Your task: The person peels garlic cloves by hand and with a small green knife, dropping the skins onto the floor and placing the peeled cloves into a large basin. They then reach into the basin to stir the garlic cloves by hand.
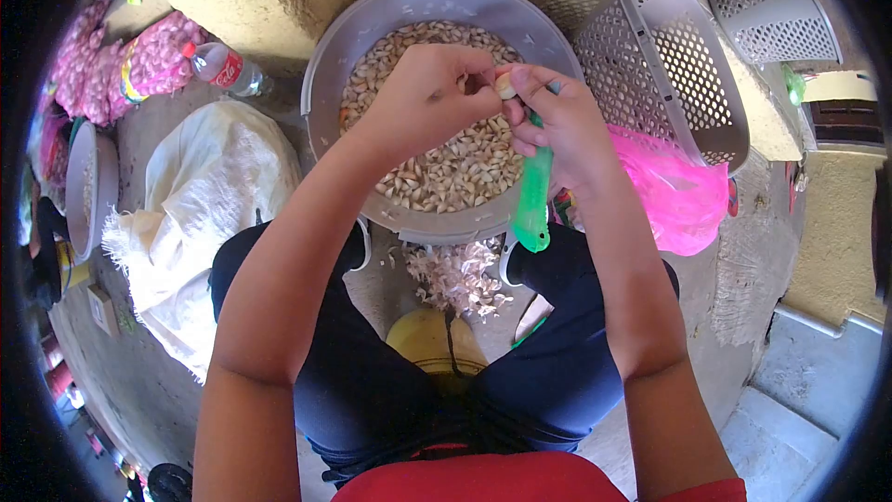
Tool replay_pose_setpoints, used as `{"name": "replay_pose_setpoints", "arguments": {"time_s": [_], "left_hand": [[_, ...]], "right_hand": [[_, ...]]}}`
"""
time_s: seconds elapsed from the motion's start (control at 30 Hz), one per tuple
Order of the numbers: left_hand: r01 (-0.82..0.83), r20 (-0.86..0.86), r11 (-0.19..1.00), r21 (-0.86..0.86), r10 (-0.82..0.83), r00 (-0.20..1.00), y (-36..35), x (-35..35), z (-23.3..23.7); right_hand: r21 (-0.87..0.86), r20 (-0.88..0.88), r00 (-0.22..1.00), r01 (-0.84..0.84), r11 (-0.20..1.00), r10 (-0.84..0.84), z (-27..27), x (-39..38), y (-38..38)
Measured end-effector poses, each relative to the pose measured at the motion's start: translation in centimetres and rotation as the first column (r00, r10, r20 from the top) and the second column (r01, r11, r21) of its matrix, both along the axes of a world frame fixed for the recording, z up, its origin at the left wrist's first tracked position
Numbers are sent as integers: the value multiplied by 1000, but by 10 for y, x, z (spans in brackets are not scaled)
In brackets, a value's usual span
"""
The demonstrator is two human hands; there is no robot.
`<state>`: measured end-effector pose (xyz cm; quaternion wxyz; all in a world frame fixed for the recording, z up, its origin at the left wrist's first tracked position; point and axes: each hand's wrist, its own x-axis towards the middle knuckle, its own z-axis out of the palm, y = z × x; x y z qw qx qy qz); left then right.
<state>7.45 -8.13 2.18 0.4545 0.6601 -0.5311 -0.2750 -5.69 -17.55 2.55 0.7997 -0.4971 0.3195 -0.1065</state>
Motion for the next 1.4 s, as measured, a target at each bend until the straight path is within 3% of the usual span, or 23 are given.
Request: {"name": "replay_pose_setpoints", "arguments": {"time_s": [0.43,0.6,0.7,0.8,0.83,0.9,1.1,1.3,1.4], "left_hand": [[-9,12,998,68,8,1000,1,3,1],[5,-194,996,85,11,981,-2,9,-4],[30,-233,998,48,-18,972,-3,9,-5],[27,-196,999,18,-23,980,-4,9,-7],[20,-174,1000,14,-17,985,-4,9,-7],[50,-301,997,53,-31,953,-2,9,-1],[61,-503,995,78,-14,864,-2,5,-2],[103,-445,993,53,-69,893,-3,8,-6],[91,-431,994,60,-57,901,-3,7,-4]], "right_hand": [[-71,-81,980,-189,979,183,10,-6,-8],[-61,-25,995,-97,993,95,13,-4,-1],[-122,12,999,-29,992,31,7,-3,-2],[-395,-64,998,2,918,-30,2,-1,1],[-382,-47,999,7,924,-27,1,0,1],[-355,-16,1000,15,935,-22,0,-1,2],[93,84,993,-86,992,78,-1,-4,-5],[153,78,995,-78,985,66,-1,-3,-6],[71,52,997,-64,995,60,0,-3,-6]]}}
